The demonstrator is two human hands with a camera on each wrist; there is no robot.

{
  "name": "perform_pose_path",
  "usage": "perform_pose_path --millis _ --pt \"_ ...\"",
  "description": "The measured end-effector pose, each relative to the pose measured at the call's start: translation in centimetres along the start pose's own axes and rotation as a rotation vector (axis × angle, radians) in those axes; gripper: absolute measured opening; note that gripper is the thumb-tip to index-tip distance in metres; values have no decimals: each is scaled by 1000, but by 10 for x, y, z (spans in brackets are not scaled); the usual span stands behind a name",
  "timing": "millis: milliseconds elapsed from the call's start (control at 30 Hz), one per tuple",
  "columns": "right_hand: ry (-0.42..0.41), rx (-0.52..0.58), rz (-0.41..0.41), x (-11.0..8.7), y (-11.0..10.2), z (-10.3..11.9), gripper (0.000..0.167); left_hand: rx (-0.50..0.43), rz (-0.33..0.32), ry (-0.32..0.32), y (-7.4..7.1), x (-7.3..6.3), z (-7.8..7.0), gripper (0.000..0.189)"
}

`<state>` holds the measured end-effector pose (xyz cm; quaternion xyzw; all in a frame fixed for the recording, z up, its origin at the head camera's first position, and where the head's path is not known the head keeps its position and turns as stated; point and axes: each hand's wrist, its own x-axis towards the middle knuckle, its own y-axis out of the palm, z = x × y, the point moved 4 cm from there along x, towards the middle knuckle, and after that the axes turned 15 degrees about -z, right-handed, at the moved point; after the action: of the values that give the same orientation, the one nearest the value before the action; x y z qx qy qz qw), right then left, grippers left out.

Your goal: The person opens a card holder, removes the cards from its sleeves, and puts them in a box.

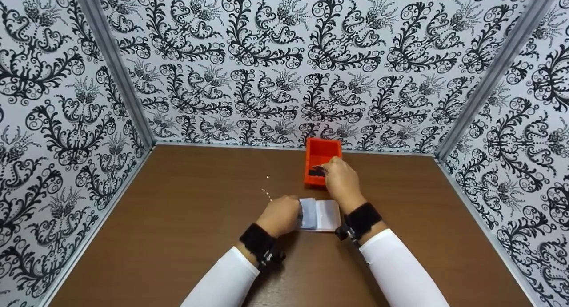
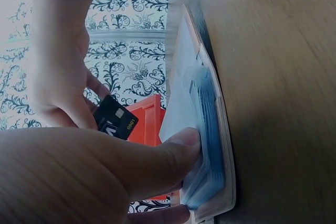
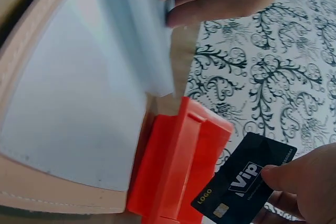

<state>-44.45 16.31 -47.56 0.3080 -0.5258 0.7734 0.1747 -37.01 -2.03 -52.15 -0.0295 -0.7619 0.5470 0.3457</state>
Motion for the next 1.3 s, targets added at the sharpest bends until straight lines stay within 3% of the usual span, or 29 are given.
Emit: perform_pose_path --millis 433,933,1133,1300 --pt "-163 -137 29 -4 30 5 25 10 -7 5 1 1 -1 6" --pt "-104 -77 192 -1 42 3 13 -1 -3 5 1 1 -1 10" --pt "-91 -47 183 -3 37 6 11 -12 5 -3 1 1 0 7" --pt "-32 1 130 -5 29 6 21 28 -10 8 0 1 -2 4"
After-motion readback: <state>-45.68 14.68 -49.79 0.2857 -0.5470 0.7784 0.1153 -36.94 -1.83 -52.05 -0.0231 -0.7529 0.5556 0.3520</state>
